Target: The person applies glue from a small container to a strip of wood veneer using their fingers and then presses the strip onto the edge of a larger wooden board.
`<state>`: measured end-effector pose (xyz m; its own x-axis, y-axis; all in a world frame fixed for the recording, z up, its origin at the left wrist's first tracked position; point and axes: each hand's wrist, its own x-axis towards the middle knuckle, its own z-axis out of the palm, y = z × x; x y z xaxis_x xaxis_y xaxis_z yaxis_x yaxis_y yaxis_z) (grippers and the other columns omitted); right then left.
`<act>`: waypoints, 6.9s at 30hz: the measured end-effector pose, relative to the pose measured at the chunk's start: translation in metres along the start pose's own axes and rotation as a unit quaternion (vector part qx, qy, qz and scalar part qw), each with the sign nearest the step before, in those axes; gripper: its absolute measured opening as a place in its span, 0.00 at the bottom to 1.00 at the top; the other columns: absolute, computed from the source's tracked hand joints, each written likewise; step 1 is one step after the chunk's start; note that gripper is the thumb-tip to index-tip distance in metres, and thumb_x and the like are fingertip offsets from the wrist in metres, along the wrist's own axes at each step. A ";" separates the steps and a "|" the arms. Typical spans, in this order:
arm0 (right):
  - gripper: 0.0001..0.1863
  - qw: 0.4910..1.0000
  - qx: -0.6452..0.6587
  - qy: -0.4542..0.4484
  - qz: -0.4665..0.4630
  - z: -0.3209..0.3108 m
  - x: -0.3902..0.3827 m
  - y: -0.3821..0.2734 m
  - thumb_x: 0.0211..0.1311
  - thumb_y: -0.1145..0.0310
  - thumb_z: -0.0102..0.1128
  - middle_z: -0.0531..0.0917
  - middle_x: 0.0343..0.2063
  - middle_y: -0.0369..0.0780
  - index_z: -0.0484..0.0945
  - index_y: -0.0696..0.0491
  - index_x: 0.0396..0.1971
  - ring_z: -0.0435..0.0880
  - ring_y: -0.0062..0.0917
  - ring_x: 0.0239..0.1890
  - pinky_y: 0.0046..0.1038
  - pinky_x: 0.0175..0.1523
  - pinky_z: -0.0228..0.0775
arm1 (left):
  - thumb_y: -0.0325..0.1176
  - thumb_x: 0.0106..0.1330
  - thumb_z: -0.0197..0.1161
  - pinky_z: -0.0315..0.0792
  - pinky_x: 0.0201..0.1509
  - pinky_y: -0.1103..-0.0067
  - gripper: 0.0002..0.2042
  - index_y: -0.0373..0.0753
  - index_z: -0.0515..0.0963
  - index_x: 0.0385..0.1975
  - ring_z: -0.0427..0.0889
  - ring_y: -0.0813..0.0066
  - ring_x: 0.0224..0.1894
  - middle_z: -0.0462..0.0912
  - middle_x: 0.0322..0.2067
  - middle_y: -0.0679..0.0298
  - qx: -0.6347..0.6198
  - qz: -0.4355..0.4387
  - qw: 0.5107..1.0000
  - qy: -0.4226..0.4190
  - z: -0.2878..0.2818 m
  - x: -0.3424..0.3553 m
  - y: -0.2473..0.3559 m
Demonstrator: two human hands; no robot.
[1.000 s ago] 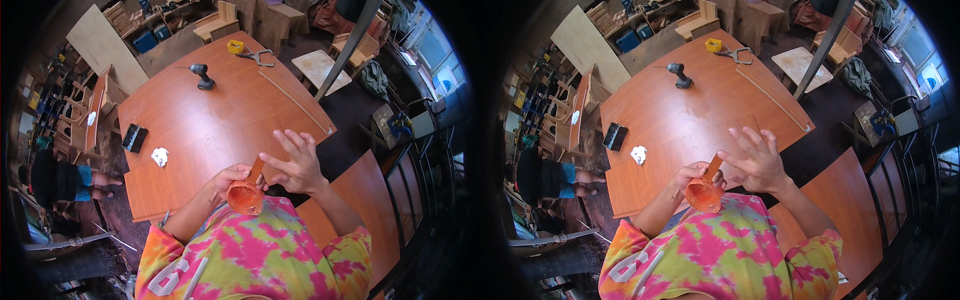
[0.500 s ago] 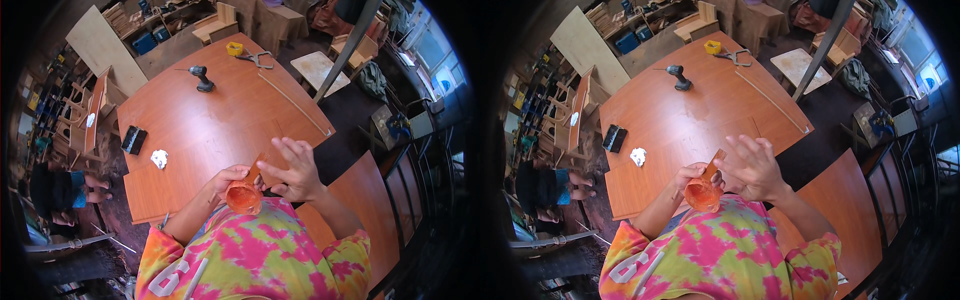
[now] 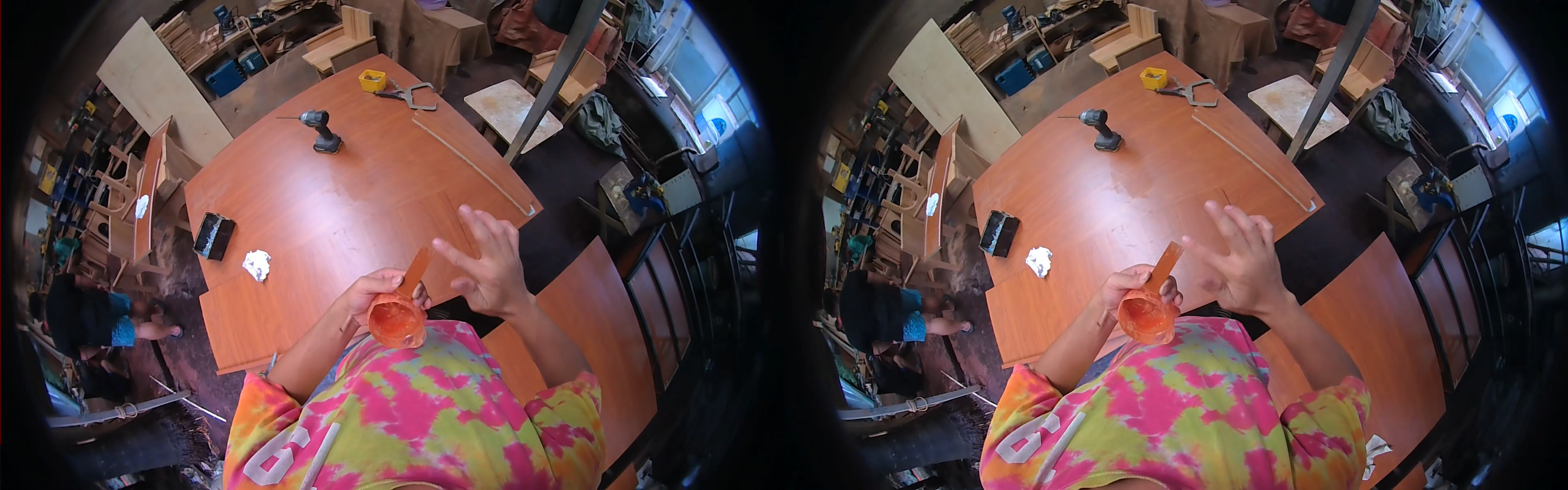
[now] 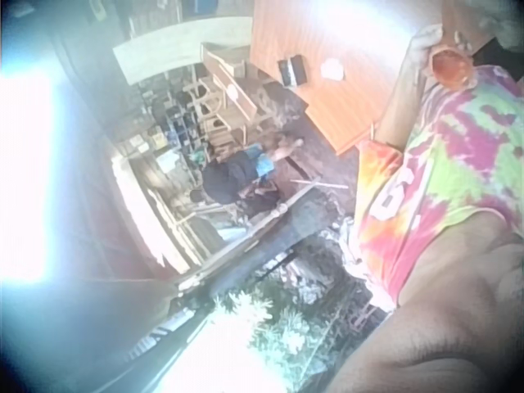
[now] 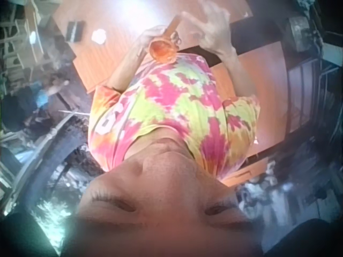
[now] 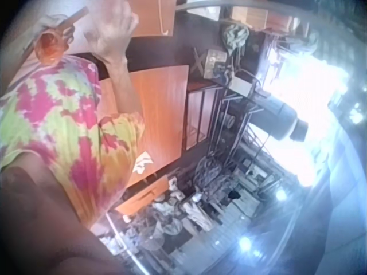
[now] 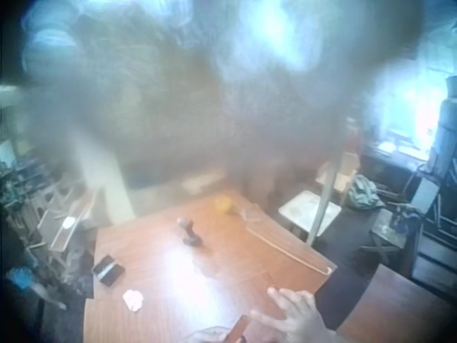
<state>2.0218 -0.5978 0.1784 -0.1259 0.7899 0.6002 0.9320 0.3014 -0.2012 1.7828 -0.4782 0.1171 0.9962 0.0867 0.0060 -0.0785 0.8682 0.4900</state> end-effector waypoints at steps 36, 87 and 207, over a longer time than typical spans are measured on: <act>0.35 0.966 0.042 0.023 0.253 -0.005 -0.163 0.124 0.78 0.33 0.33 0.70 0.71 0.50 0.88 0.35 0.56 0.71 0.46 0.67 0.50 0.67 0.57 | 0.46 0.71 0.66 0.78 0.63 0.61 0.21 0.29 0.80 0.45 0.82 0.53 0.58 0.83 0.42 0.52 -0.035 -0.282 0.959 -0.001 -0.055 0.211 -0.059; 0.32 0.686 0.418 0.173 0.569 0.065 -0.213 0.273 0.53 0.76 0.76 0.90 0.38 0.41 0.79 0.58 0.61 0.87 0.20 0.41 0.30 0.61 0.76 | 0.26 0.69 0.71 0.73 0.64 0.74 0.19 0.36 0.77 0.59 0.79 0.73 0.56 0.80 0.53 0.64 0.334 0.044 0.878 0.339 -0.136 0.347 -0.132; 0.30 0.873 0.388 -0.164 0.246 0.045 0.001 0.470 0.57 0.81 0.68 0.87 0.36 0.39 0.77 0.56 0.63 0.86 0.22 0.39 0.28 0.49 0.79 | 0.36 0.68 0.69 0.82 0.44 0.71 0.15 0.35 0.85 0.50 0.89 0.66 0.38 0.88 0.40 0.54 0.302 0.174 0.485 0.802 -0.069 0.256 -0.110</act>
<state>2.4440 -0.4314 0.0496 0.0154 0.9978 0.0650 0.4056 0.0532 -0.9125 2.0434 -0.5181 0.0050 -0.4224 0.8656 -0.2687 0.2771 0.4056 0.8710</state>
